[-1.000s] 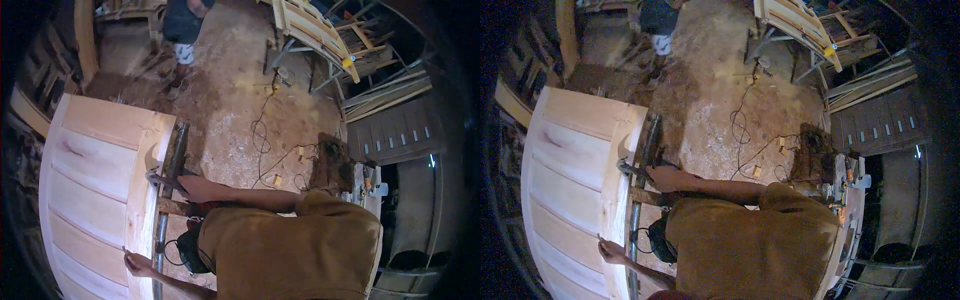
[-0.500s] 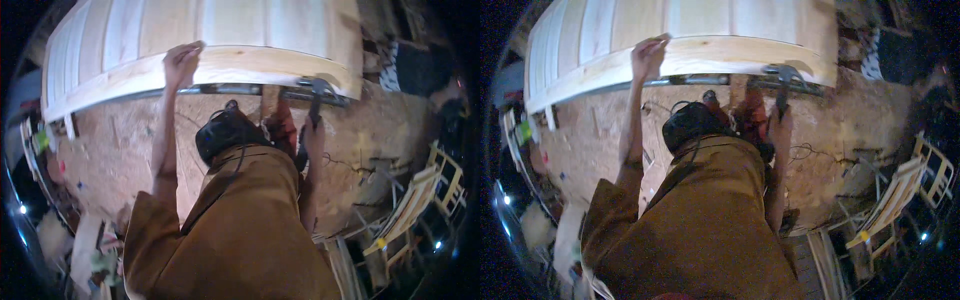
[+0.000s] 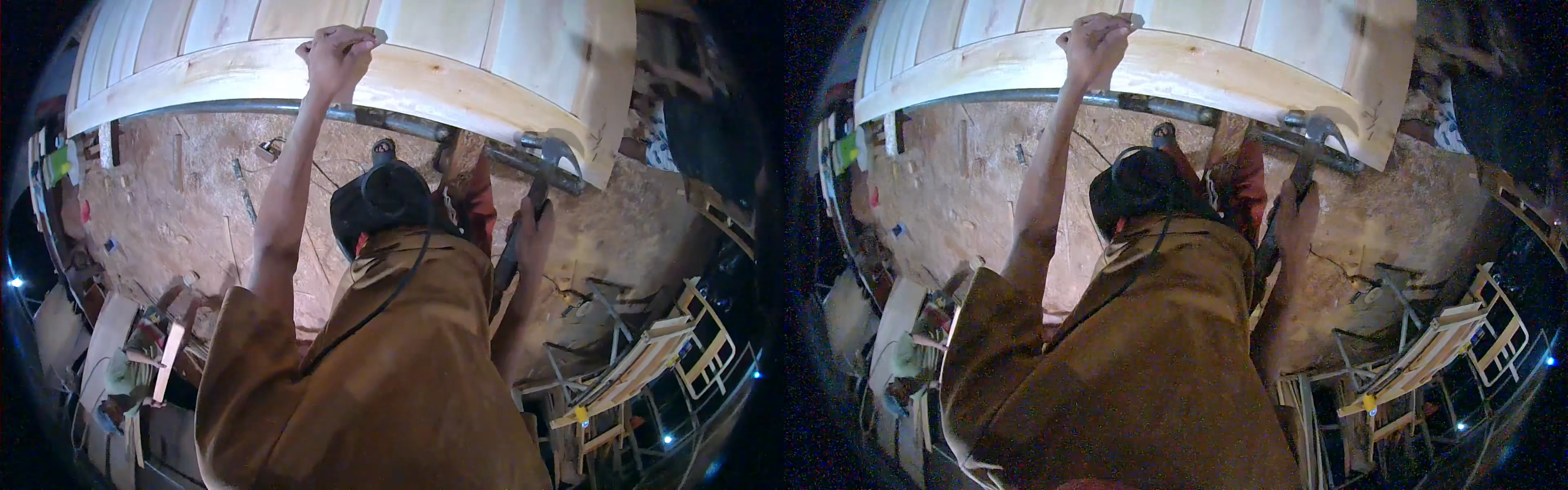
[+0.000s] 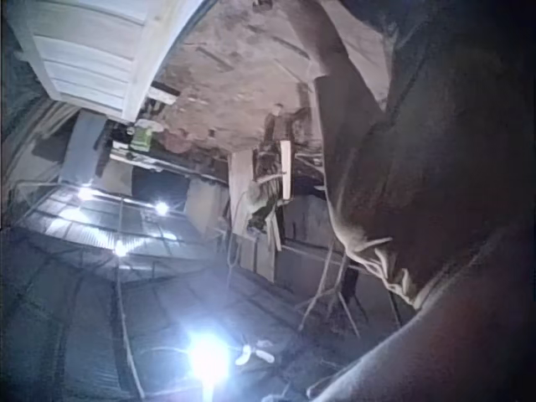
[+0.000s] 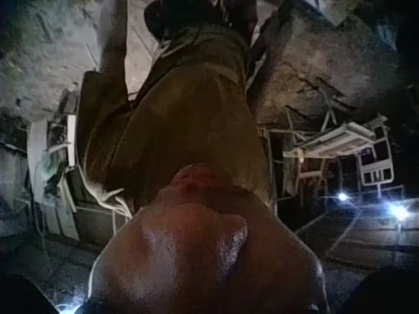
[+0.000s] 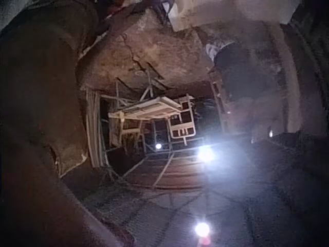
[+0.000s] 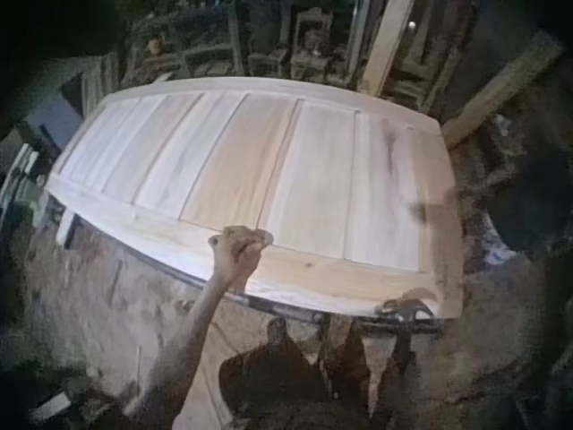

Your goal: The person builds a wooden door by positioning small nails on a wooden frame and hammering them in by hand.

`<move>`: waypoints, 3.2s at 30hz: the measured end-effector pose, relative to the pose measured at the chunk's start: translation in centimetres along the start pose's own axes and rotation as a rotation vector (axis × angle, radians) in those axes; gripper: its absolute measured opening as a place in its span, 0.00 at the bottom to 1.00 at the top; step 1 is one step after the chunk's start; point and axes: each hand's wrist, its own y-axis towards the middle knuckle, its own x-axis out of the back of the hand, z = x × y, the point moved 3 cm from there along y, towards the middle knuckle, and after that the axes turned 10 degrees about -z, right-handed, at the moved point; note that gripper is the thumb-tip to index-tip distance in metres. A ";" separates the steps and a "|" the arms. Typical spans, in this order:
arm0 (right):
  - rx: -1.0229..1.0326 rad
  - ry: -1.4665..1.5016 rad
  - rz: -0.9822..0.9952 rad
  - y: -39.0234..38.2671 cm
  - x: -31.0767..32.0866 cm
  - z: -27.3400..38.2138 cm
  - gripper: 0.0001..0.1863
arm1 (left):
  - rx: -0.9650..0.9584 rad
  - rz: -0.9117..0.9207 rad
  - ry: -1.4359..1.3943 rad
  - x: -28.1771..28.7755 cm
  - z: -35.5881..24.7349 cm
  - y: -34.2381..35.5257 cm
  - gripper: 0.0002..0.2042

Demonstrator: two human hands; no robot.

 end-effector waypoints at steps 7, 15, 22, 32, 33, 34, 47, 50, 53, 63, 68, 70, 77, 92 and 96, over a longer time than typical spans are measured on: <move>0.250 -0.095 0.108 -0.6 -2.4 7.8 0.12 | -0.056 0.060 0.357 0.9 -2.2 0.1 0.06; 0.564 -0.262 0.200 -0.9 -9.0 16.0 0.16 | -0.069 0.043 0.326 0.7 -3.0 0.2 0.06; 0.888 -0.483 0.161 -1.3 -15.7 18.4 0.16 | -0.140 -0.006 0.266 1.8 -4.9 0.1 0.09; 0.870 -0.573 0.159 -2.8 -16.7 18.5 0.16 | -0.039 0.099 0.270 1.9 -5.2 0.2 0.09; 0.891 -0.631 0.156 -2.0 -17.0 17.5 0.16 | 0.020 0.110 0.269 1.4 -5.2 0.4 0.08; 0.902 -0.631 0.156 -2.0 -17.3 17.6 0.16 | 0.078 0.113 0.281 1.5 -4.9 0.8 0.07; 0.803 -0.462 0.140 -3.1 -17.5 18.4 0.17 | 0.426 -0.280 -0.565 2.6 -5.7 1.1 0.14; 0.752 -0.442 0.060 -4.3 -17.1 19.0 0.18 | 0.395 -0.326 -0.573 2.9 -6.5 1.3 0.14; 0.692 -0.580 0.113 -2.6 -18.3 17.5 0.20 | 0.456 -0.291 -0.729 1.9 -6.3 0.7 0.14; 0.762 -0.636 0.164 -2.4 -20.2 17.7 0.16 | 0.438 -0.224 -0.858 1.3 -3.0 0.0 0.22; 0.793 -0.540 0.112 -1.6 -21.1 16.1 0.20 | 0.064 -0.341 -0.266 2.1 1.2 1.7 0.17; 0.675 -0.521 0.144 -0.4 -20.0 15.6 0.19 | 0.183 -0.324 -0.122 0.8 -0.2 0.8 0.16; 0.509 -0.188 0.275 1.0 -8.0 7.7 0.21 | 0.245 -0.186 -0.211 -2.1 -1.5 2.9 0.12; 0.229 0.064 -0.043 -0.9 1.8 -4.7 0.18 | -0.589 0.876 -0.023 -33.8 -31.8 -6.2 0.11; 0.119 -0.010 0.005 -0.5 1.1 -6.2 0.19 | -0.580 0.808 -0.046 -34.9 -32.6 -6.9 0.10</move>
